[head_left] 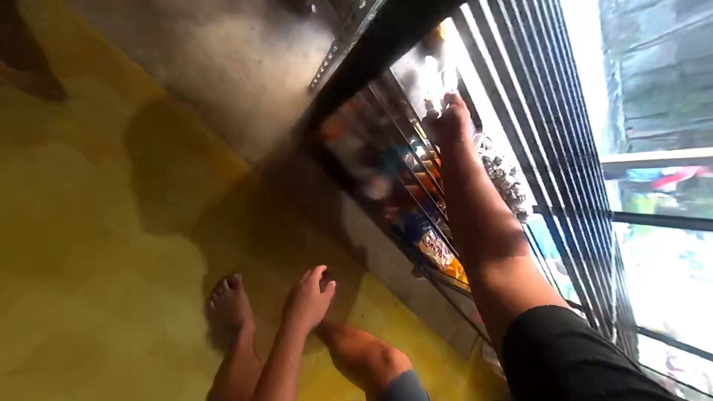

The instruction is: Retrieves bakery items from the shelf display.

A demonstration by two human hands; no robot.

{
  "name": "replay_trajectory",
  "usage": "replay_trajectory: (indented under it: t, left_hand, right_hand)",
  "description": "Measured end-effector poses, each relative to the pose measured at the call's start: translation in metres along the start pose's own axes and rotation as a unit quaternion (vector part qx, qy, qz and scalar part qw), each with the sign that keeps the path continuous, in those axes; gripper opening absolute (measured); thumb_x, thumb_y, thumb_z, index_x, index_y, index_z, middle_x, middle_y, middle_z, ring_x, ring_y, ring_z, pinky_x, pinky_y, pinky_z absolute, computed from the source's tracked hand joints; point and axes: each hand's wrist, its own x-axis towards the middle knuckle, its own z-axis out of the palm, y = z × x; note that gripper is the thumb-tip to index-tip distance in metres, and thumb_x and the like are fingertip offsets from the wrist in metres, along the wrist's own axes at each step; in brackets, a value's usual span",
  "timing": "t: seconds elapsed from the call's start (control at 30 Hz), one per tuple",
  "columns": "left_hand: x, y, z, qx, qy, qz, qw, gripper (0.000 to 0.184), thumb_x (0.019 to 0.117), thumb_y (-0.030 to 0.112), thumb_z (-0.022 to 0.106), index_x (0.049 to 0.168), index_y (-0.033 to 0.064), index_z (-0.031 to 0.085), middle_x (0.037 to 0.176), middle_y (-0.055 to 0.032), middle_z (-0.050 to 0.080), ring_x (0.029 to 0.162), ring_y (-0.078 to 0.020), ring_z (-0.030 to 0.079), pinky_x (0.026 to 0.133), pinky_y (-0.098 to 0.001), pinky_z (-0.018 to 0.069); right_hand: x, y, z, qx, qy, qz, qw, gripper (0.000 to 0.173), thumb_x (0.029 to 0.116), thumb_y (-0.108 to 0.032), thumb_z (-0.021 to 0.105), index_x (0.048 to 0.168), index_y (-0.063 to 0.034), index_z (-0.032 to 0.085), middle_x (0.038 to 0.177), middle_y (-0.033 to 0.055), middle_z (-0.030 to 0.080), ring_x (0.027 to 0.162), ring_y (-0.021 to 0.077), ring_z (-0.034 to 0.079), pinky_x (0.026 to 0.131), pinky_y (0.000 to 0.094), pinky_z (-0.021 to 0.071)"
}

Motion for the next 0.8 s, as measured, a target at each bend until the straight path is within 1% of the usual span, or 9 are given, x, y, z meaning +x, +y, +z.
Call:
replay_trajectory:
  t: [0.03,0.07,0.17,0.23,0.33,0.5,0.6,0.7,0.8]
  left_hand:
    - [0.001,0.007,0.001,-0.011,0.008,0.012,1.000,0.052,0.1032,0.032,0.059,0.149,0.0088,0.051,0.143,-0.0162,0.058,0.125,-0.0312,0.061,0.107,-0.0506,0.0481]
    - [0.003,0.012,0.002,-0.023,0.011,0.021,0.999,0.051,0.1029,0.032,0.059,0.148,0.0090,0.052,0.142,-0.0155,0.059,0.124,-0.0301,0.062,0.107,-0.0492,0.0489]
    - [0.006,0.020,0.004,-0.044,-0.008,0.033,0.998,0.052,0.1027,0.033,0.060,0.148,0.0092,0.052,0.141,-0.0143,0.059,0.124,-0.0276,0.061,0.107,-0.0451,0.0486]
    - [0.008,0.020,0.004,-0.044,-0.017,0.036,0.998,0.053,0.1025,0.034,0.060,0.148,0.0098,0.052,0.140,-0.0136,0.060,0.123,-0.0266,0.061,0.107,-0.0439,0.0486]
    - [0.011,0.018,0.000,-0.049,-0.012,0.035,0.998,0.052,0.1018,0.034,0.062,0.147,0.0094,0.053,0.138,-0.0138,0.061,0.120,-0.0265,0.062,0.105,-0.0430,0.0495]
    - [0.015,0.016,-0.003,-0.054,-0.014,0.027,0.998,0.053,0.1008,0.037,0.063,0.147,0.0112,0.053,0.137,-0.0114,0.062,0.120,-0.0239,0.062,0.104,-0.0416,0.0496]
    - [0.016,0.016,-0.003,-0.058,-0.017,0.035,0.998,0.055,0.0994,0.038,0.064,0.146,0.0116,0.054,0.136,-0.0105,0.062,0.119,-0.0232,0.063,0.103,-0.0409,0.0500]
    - [0.017,0.018,-0.004,-0.068,-0.011,0.043,0.997,0.055,0.0984,0.036,0.066,0.145,0.0094,0.055,0.134,-0.0121,0.063,0.118,-0.0243,0.063,0.103,-0.0409,0.0500]
    - [0.019,0.018,-0.004,-0.073,-0.014,0.042,0.996,0.055,0.0987,0.036,0.066,0.146,0.0091,0.054,0.134,-0.0126,0.063,0.117,-0.0249,0.063,0.102,-0.0411,0.0505]
  right_hand:
    - [0.012,-0.001,0.005,-0.008,0.024,0.008,1.000,0.024,0.1105,-0.026,0.037,0.129,-0.0136,0.046,0.090,0.0014,0.056,0.056,0.0052,0.048,0.050,0.0196,0.0445]
    - [0.023,-0.003,0.008,-0.016,0.039,0.012,0.999,0.027,0.1109,-0.028,0.037,0.132,-0.0140,0.045,0.091,0.0022,0.055,0.056,0.0057,0.047,0.049,0.0194,0.0437]
    - [0.041,-0.010,0.015,-0.047,0.080,0.012,0.996,0.019,0.1108,-0.032,0.038,0.116,-0.0147,0.046,0.082,0.0008,0.054,0.049,0.0040,0.044,0.044,0.0174,0.0415]
    - [0.044,-0.016,0.017,-0.059,0.087,0.021,0.994,0.018,0.1102,-0.031,0.037,0.113,-0.0149,0.045,0.083,0.0005,0.053,0.049,0.0030,0.042,0.044,0.0167,0.0398]
    - [0.055,-0.021,0.019,-0.077,0.088,0.031,0.993,0.014,0.1085,-0.027,0.035,0.106,-0.0153,0.043,0.075,-0.0007,0.051,0.045,0.0025,0.039,0.041,0.0165,0.0377]
    - [0.076,-0.024,0.021,-0.090,0.117,0.004,0.989,0.007,0.1053,-0.019,0.042,0.109,-0.0151,0.047,0.082,0.0008,0.054,0.047,0.0022,0.042,0.040,0.0149,0.0374]
    - [0.085,-0.025,0.024,-0.109,0.124,-0.003,0.986,0.009,0.1051,-0.019,0.044,0.112,-0.0145,0.046,0.087,0.0021,0.054,0.051,0.0035,0.045,0.042,0.0161,0.0387]
    - [0.084,-0.027,0.029,-0.114,0.123,0.004,0.986,0.009,0.1055,-0.021,0.046,0.112,-0.0146,0.046,0.086,0.0018,0.051,0.052,0.0039,0.044,0.044,0.0165,0.0393]
    - [0.080,-0.027,0.030,-0.089,0.118,0.006,0.989,0.009,0.1053,-0.025,0.043,0.104,-0.0162,0.046,0.080,0.0002,0.050,0.049,0.0034,0.042,0.042,0.0162,0.0375]
